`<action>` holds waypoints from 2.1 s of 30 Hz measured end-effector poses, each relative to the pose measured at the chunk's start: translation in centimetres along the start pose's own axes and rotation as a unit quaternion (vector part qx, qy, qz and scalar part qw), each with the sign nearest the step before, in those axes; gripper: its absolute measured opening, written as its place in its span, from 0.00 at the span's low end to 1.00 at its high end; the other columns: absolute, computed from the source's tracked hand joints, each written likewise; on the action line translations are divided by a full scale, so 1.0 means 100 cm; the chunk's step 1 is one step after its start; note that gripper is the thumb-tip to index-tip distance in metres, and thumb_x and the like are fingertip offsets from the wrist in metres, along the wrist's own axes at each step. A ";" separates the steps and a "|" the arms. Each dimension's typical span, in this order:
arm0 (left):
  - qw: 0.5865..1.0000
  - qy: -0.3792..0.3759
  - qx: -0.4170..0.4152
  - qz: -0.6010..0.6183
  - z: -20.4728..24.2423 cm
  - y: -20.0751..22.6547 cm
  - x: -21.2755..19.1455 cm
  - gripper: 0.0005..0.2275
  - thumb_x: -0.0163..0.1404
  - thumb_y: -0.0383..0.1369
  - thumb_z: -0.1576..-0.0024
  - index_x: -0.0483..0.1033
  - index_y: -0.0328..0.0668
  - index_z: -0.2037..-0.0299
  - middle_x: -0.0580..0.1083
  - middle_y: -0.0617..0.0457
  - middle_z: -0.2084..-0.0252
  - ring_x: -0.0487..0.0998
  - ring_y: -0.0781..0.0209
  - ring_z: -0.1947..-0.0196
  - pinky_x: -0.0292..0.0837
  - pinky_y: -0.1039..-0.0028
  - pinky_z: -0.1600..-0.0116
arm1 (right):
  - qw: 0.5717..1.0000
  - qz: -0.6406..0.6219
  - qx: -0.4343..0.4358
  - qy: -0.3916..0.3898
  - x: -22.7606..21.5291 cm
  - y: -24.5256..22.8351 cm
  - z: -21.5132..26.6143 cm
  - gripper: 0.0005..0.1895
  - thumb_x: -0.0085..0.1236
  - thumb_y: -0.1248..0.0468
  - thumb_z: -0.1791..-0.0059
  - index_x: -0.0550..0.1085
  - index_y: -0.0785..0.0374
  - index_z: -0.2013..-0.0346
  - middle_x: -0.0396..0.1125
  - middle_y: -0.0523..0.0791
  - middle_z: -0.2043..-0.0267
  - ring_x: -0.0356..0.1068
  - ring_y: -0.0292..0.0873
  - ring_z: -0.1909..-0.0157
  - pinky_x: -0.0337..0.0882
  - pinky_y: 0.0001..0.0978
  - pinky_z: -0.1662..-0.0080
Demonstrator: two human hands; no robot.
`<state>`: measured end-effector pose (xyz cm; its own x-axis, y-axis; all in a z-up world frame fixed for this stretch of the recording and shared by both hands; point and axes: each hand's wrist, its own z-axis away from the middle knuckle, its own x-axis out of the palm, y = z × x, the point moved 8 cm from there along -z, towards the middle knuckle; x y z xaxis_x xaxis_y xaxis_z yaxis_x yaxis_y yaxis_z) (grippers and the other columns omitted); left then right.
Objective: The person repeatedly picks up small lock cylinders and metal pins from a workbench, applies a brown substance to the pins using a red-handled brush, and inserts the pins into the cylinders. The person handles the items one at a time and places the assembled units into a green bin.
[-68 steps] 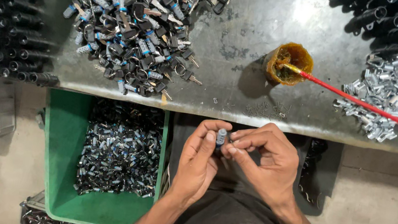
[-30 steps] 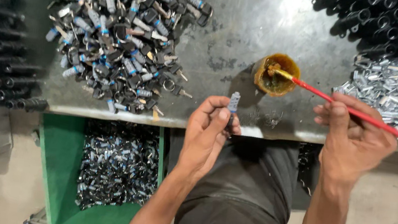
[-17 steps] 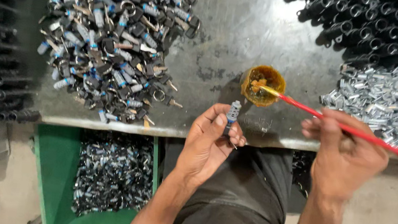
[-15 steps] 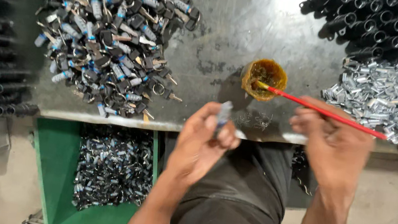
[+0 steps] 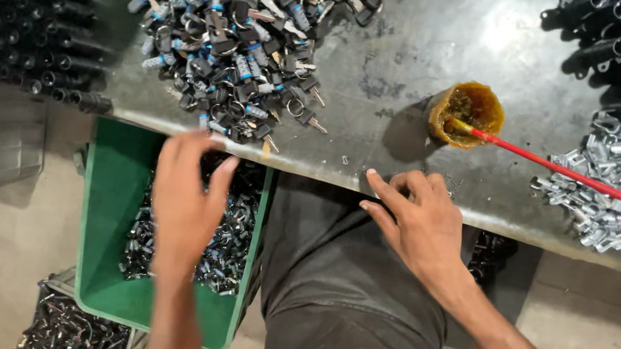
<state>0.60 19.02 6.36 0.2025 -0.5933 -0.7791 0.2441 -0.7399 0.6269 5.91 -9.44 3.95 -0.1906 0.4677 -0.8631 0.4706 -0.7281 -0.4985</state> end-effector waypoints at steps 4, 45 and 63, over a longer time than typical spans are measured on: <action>0.994 0.073 -0.033 -0.080 -0.027 0.010 0.038 0.20 0.63 0.34 0.42 0.69 0.35 0.45 0.68 0.39 0.46 0.66 0.36 0.42 0.60 0.53 0.37 | 0.999 0.017 -0.047 0.011 0.002 -0.009 -0.001 0.21 0.69 0.56 0.56 0.78 0.50 0.48 0.66 0.39 0.63 0.62 0.46 0.62 0.68 0.38 0.62; 0.953 -0.064 0.222 0.198 -0.070 0.131 0.082 0.08 0.53 0.31 0.40 0.72 0.39 0.54 0.77 0.51 0.55 0.78 0.58 0.55 0.74 0.69 0.48 | 0.888 -0.387 0.235 0.073 0.001 0.025 0.055 0.05 0.60 0.72 0.51 0.72 0.66 0.63 0.65 0.41 0.66 0.62 0.30 0.67 0.64 0.21 0.64; 0.878 -0.215 -0.050 0.426 0.041 0.107 0.085 0.25 0.48 0.28 0.37 0.54 0.38 0.29 0.74 0.51 0.58 0.73 0.62 0.55 0.68 0.73 0.42 | 0.815 -0.562 0.136 0.046 0.003 -0.007 0.022 0.08 0.59 0.76 0.51 0.70 0.65 0.61 0.72 0.51 0.47 0.71 0.43 0.45 0.70 0.33 0.40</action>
<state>1.05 4.76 6.41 -0.0189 -0.9983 0.0554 0.2644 0.0485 0.9632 3.61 -9.88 3.90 -0.2980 0.9420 0.1544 -0.1662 0.1080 -0.9802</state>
